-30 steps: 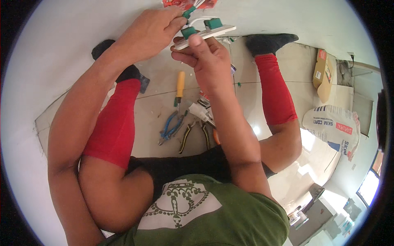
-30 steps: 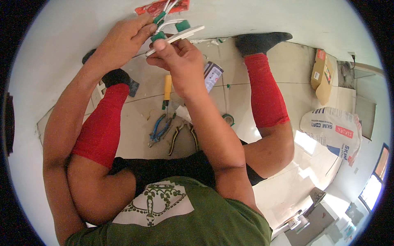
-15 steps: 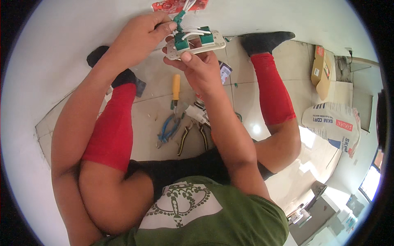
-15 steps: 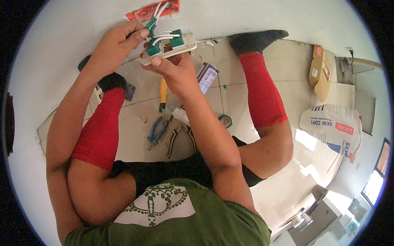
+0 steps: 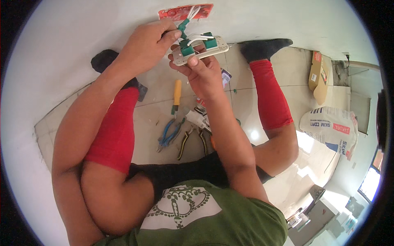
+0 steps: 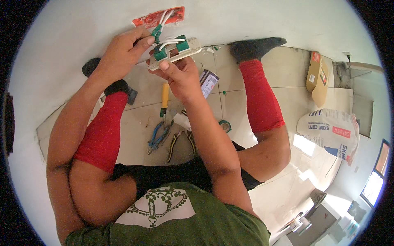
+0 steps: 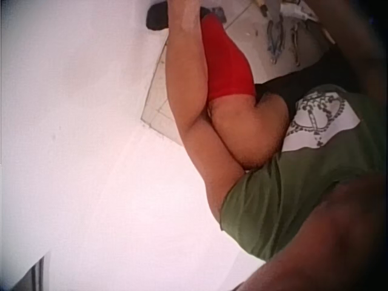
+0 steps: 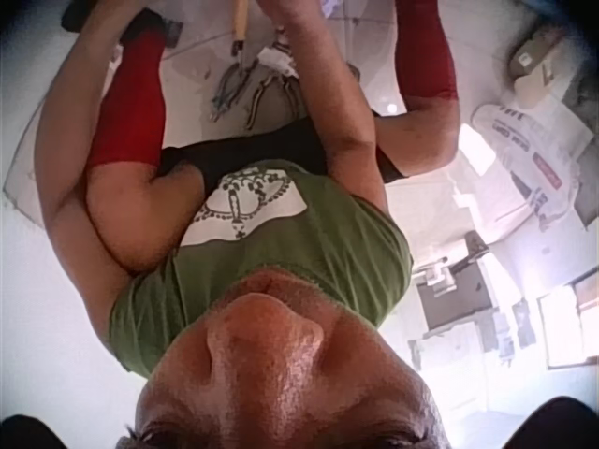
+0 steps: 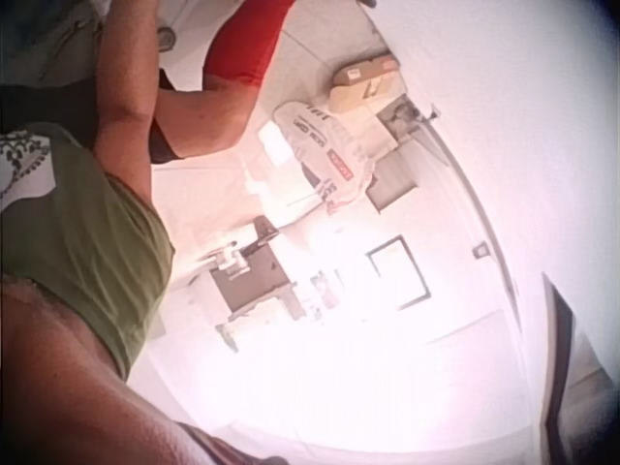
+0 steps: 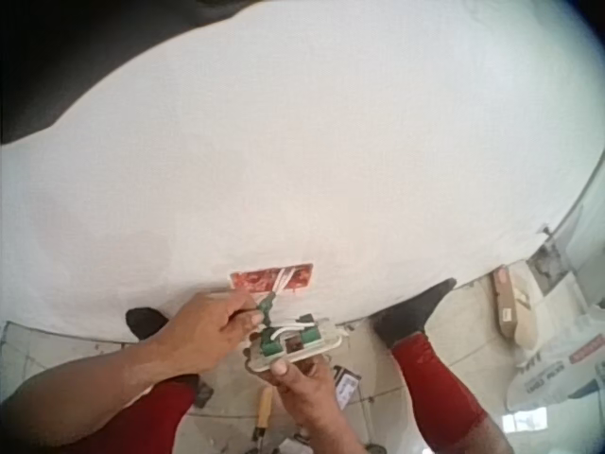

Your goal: The recorder is repairing or installing an electrical wall outlet using various hand tools.

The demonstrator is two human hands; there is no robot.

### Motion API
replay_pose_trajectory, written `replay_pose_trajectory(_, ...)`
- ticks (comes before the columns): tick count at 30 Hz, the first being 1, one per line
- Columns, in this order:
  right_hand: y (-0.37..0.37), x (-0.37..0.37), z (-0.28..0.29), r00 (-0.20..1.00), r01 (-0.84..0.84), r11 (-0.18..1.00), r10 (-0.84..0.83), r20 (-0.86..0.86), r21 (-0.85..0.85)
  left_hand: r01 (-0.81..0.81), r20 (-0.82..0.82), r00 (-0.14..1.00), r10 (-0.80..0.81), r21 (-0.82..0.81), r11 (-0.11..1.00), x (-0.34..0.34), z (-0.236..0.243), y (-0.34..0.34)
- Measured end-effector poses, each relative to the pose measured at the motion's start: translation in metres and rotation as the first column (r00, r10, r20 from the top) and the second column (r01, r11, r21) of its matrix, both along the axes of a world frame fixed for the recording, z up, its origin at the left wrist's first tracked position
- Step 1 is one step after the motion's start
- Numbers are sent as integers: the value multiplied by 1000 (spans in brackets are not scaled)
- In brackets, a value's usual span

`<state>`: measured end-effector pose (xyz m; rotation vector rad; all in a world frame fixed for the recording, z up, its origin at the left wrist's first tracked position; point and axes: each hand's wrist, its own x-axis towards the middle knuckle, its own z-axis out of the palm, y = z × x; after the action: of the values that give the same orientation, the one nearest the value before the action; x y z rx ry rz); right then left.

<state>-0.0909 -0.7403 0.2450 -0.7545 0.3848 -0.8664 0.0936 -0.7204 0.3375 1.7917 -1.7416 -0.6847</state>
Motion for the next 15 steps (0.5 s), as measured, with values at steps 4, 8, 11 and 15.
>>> replay_pose_trajectory(4,1,1,2,1000,2,997,-4,29,72,-21,-37,999,20,-34,999,0,-5,0)
replay_pose_trajectory(8,4,2,7,999,27,1000,-27,-24,16,-21,-43,999,19,-31,999,1,-3,0)
replay_pose_trajectory(11,2,-3,8,994,60,997,-65,-88,-54,-39,-25,999,40,33,999,2,4,0)
replay_pose_trajectory(15,-5,-6,-2,986,103,979,-123,-109,-176,-84,-19,996,84,12,996,-8,10,3)
